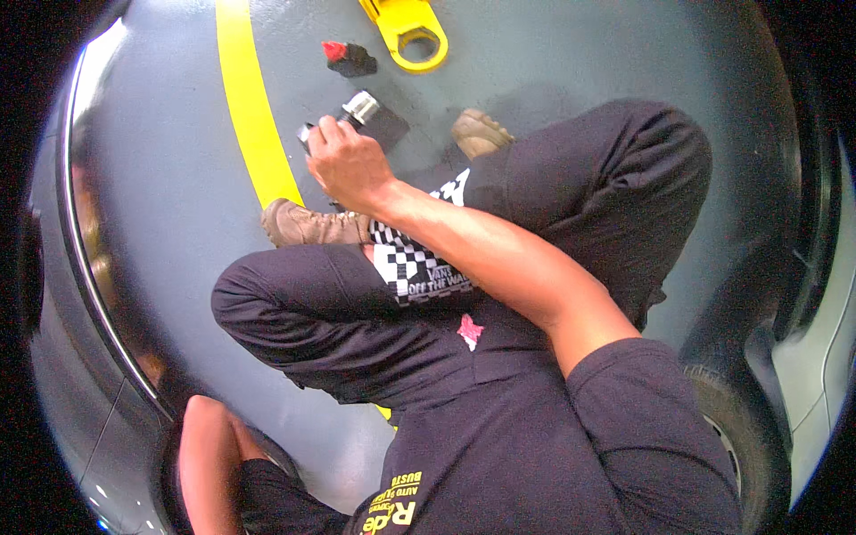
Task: The person, while sitting on the floor, unscrews a threaded component from a car lift arm, applies a liquid from a bottle to the threads, and then screws the component back into the lift arm.
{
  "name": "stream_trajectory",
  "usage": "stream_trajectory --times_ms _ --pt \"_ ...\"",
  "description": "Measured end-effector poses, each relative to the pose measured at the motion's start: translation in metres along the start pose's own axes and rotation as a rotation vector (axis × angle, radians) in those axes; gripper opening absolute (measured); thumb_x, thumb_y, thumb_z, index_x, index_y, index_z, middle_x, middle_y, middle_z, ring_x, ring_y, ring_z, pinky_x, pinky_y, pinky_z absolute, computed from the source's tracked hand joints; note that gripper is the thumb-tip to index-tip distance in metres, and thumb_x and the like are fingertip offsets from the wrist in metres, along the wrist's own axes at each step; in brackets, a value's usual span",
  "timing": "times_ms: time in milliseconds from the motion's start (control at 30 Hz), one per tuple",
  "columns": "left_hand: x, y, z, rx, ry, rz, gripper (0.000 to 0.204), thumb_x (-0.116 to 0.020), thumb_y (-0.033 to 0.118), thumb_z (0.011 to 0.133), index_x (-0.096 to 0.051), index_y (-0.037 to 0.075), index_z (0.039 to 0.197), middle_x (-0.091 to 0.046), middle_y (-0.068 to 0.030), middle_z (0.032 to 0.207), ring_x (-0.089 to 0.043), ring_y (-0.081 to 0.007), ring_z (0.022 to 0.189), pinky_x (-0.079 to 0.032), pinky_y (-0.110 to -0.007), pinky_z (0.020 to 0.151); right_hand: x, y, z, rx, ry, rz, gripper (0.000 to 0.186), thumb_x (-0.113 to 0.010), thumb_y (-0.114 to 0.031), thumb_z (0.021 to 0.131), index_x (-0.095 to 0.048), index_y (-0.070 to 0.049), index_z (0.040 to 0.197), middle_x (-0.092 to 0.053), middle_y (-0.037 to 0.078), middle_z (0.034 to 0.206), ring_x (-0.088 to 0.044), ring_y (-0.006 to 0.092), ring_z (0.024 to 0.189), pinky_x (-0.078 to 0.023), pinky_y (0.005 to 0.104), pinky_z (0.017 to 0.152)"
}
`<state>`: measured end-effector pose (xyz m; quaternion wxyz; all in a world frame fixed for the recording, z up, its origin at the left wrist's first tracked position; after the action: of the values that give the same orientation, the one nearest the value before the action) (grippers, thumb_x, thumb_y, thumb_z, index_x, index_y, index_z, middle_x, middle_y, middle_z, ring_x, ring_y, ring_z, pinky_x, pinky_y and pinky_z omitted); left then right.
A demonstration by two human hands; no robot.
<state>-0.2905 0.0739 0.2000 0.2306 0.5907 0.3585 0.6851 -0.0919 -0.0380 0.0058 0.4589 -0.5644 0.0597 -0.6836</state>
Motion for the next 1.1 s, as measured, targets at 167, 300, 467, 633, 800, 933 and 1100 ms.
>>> stream_trajectory --times_ms 167,300,467,633,800,933,1100 --pt "0.006 -0.002 0.004 -0.004 0.025 0.012 0.051 -0.069 0.033 0.106 -0.057 0.001 0.144 -0.067 -0.0192 0.138 -0.068 -0.0261 0.12 -0.054 -0.041 0.102 -0.003 -0.01 -0.001 0.001 0.014 -0.027 0.037 -0.081 -0.027 0.091 -0.061 -0.002 0.109 -0.061 0.016 0.109 -0.069 0.0285 0.1 -0.062 0.0381 0.076" --pt "-0.001 -0.006 0.015 -0.023 0.036 -0.009 0.05 -0.069 0.033 0.106 -0.057 0.001 0.143 -0.067 -0.019 0.138 -0.068 -0.0261 0.119 -0.054 -0.041 0.102 0.005 -0.003 -0.006 0.009 0.014 -0.104 0.037 -0.08 -0.029 0.09 -0.06 -0.003 0.106 -0.061 0.015 0.103 -0.069 0.0265 0.094 -0.061 0.0363 0.072" --pt "-0.016 -0.014 0.03 -0.011 0.038 0.005 0.049 -0.069 0.033 0.106 -0.058 0.001 0.142 -0.068 -0.0189 0.137 -0.068 -0.026 0.119 -0.054 -0.041 0.101 -0.01 -0.007 -0.026 0.05 -0.021 -0.179 0.031 -0.078 -0.03 0.091 -0.062 -0.005 0.102 -0.063 0.01 0.095 -0.07 0.0223 0.08 -0.059 0.0347 0.064" --pt "-0.025 -0.015 0.044 -0.026 0.025 0.009 0.049 -0.07 0.032 0.106 -0.058 0.001 0.141 -0.068 -0.0187 0.136 -0.068 -0.026 0.118 -0.054 -0.041 0.101 -0.017 -0.013 -0.041 0.083 0.061 -0.275 0.034 -0.08 -0.03 0.088 -0.062 -0.006 0.101 -0.063 0.008 0.091 -0.071 0.0213 0.072 -0.057 0.0333 0.058" --pt "-0.027 -0.014 0.053 -0.046 0.023 -0.001 0.048 -0.07 0.032 0.105 -0.059 0.001 0.14 -0.068 -0.0186 0.135 -0.068 -0.0259 0.117 -0.054 -0.042 0.101 -0.001 -0.013 -0.037 0.041 0.045 -0.157 0.034 -0.08 -0.031 0.09 -0.059 -0.006 0.1 -0.064 0.009 0.088 -0.073 0.0218 0.072 -0.057 0.0338 0.059" --pt "-0.028 -0.015 0.055 -0.056 0.026 -0.023 0.047 -0.07 0.032 0.105 -0.059 0.001 0.139 -0.069 -0.0184 0.135 -0.068 -0.0259 0.117 -0.054 -0.042 0.1 0.004 -0.009 -0.037 0.013 0.028 -0.111 0.035 -0.08 -0.031 0.092 -0.058 -0.005 0.102 -0.064 0.01 0.088 -0.073 0.0235 0.073 -0.058 0.0351 0.062" --pt "-0.018 -0.021 0.057 -0.045 0.041 -0.026 0.046 -0.07 0.032 0.105 -0.06 0.001 0.138 -0.069 -0.0183 0.134 -0.068 -0.0259 0.116 -0.054 -0.042 0.1 0.007 -0.015 -0.035 0.029 0.011 -0.059 0.036 -0.078 -0.031 0.094 -0.058 -0.003 0.103 -0.065 0.011 0.089 -0.073 0.0245 0.074 -0.059 0.0362 0.062"
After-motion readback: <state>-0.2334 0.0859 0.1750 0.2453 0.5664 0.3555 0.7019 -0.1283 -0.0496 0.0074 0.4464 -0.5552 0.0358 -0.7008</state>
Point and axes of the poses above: each hand's wrist, its own z-axis towards the middle knuckle, its own x-axis out of the back of the hand, y = z × x, the point moved 3 cm from there along z, towards the middle knuckle
